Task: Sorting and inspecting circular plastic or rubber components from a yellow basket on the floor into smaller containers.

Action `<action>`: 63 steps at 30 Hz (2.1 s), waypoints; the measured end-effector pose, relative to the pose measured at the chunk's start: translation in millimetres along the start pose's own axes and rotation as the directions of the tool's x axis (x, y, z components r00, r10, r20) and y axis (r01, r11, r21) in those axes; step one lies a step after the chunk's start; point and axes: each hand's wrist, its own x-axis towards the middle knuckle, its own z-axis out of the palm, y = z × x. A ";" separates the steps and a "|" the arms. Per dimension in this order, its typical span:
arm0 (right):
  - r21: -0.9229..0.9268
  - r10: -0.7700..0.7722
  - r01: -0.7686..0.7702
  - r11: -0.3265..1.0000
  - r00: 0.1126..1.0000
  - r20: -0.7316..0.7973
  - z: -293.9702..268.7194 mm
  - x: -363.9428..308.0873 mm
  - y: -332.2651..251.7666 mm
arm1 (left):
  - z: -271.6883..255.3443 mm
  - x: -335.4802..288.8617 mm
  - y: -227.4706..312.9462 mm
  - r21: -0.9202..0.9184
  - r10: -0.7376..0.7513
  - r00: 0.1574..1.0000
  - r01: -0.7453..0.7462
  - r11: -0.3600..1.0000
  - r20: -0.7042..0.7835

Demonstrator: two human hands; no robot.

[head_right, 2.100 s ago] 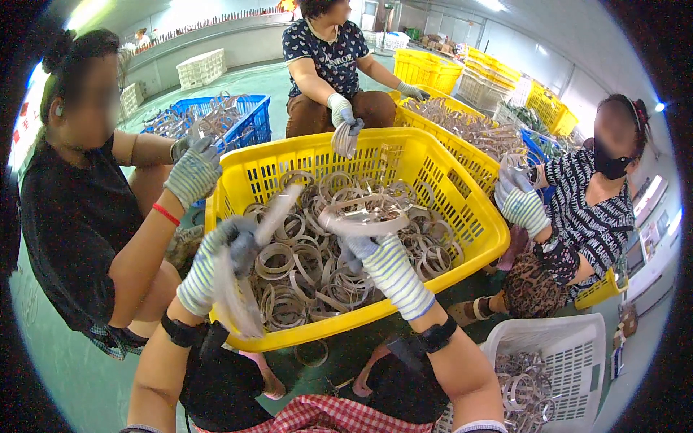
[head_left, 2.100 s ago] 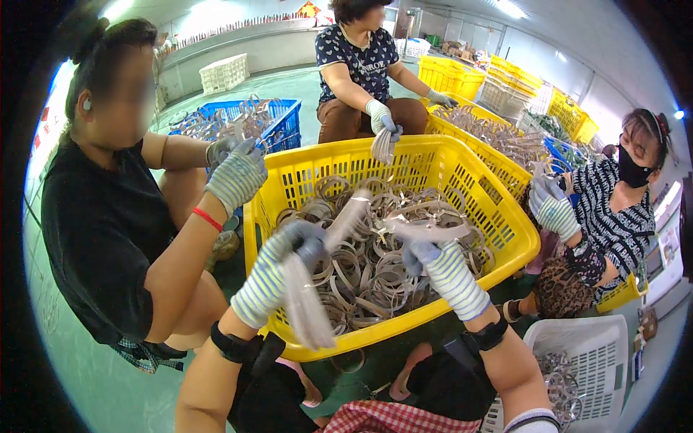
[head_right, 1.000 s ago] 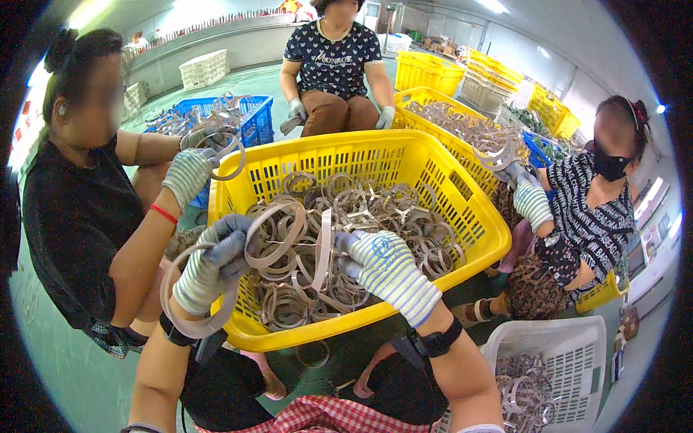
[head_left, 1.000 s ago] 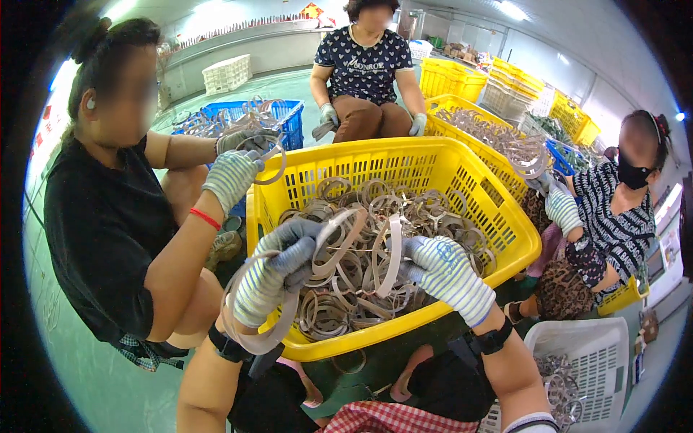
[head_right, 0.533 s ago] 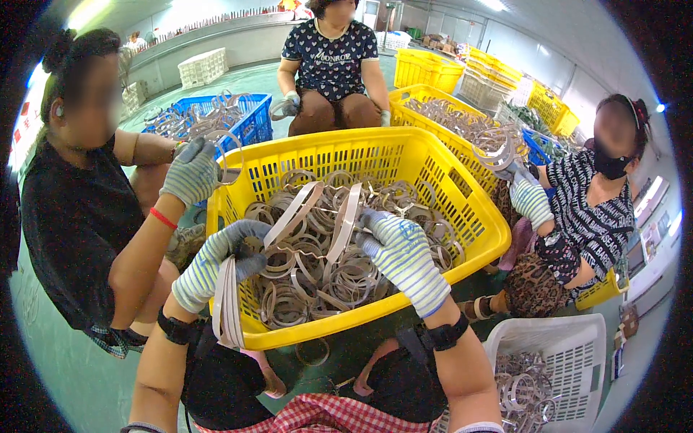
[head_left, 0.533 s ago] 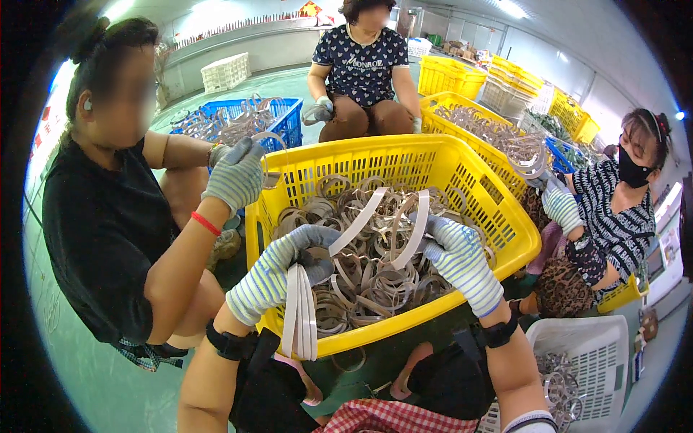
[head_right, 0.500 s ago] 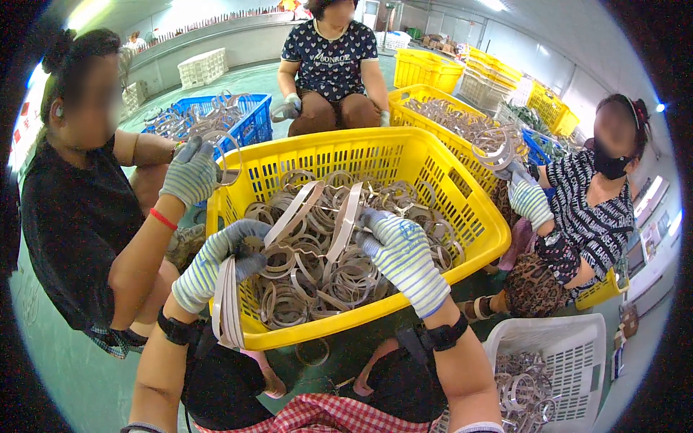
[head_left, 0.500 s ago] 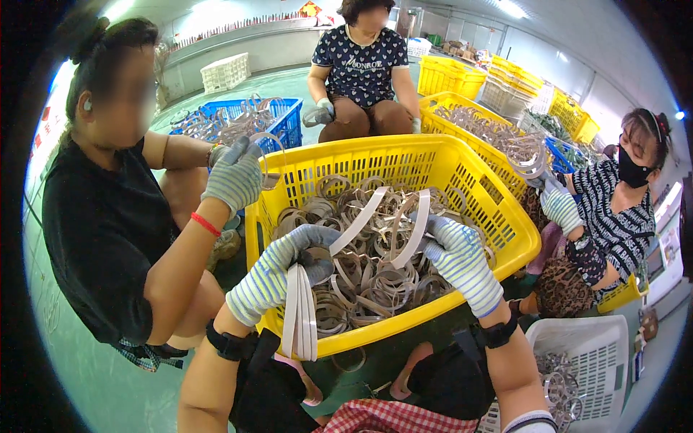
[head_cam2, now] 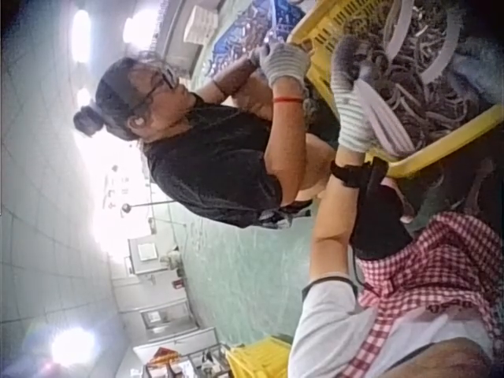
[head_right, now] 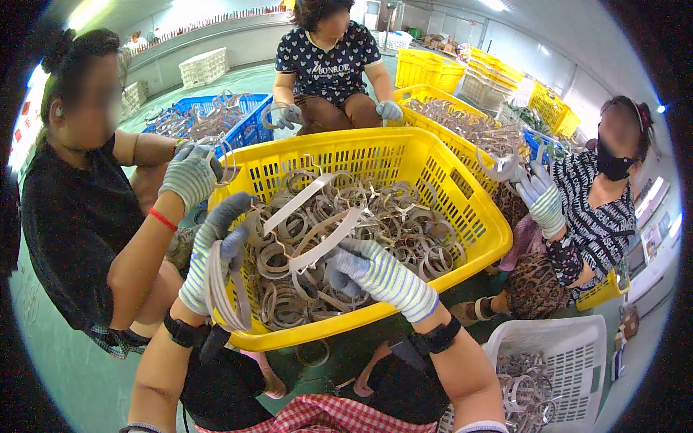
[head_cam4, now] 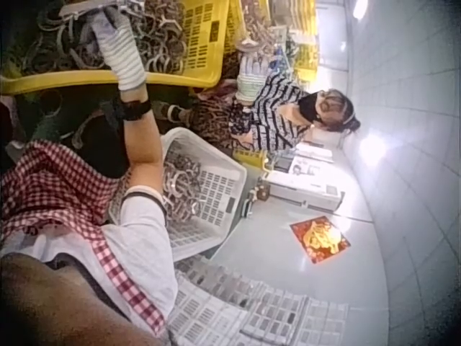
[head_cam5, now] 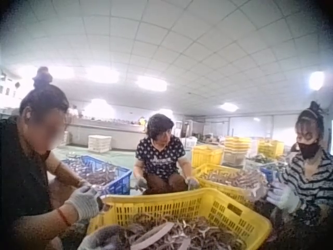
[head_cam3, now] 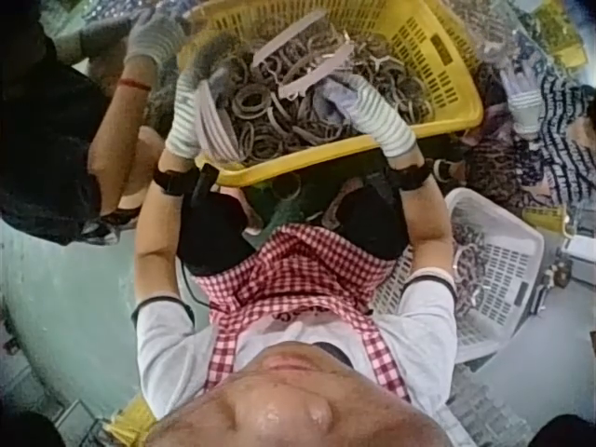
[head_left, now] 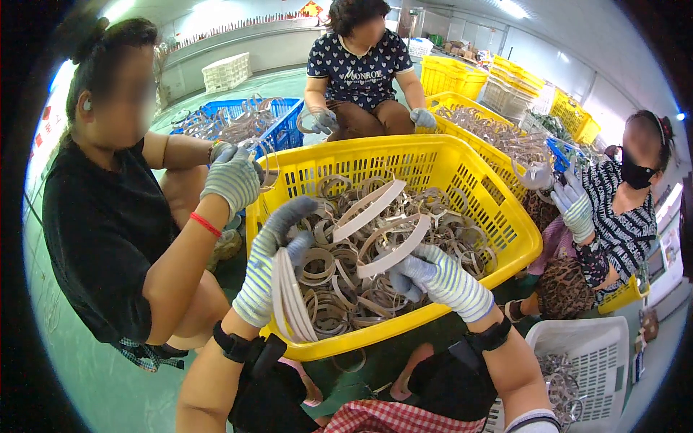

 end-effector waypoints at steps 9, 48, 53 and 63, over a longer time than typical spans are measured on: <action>0.311 0.017 -0.029 0.950 0.999 0.042 10.8 1.0 -0.1 | 8.2 3.5 -26.5 0.191 0.265 0.928 -0.319 0.928 0.263; 0.719 0.037 -0.164 0.675 0.981 0.189 30.6 5.7 1.6 | 7.3 0.9 -6.3 0.387 0.306 0.919 -0.384 0.838 0.248; 0.161 -0.090 0.121 0.979 0.977 -0.192 30.1 7.6 1.3 | 9.7 -1.4 -6.9 0.374 0.368 0.896 -0.439 0.817 0.248; 0.359 0.012 0.029 0.933 0.994 -0.113 23.2 10.2 9.5 | 13.6 4.4 -12.7 0.404 0.430 0.887 -0.461 0.790 0.170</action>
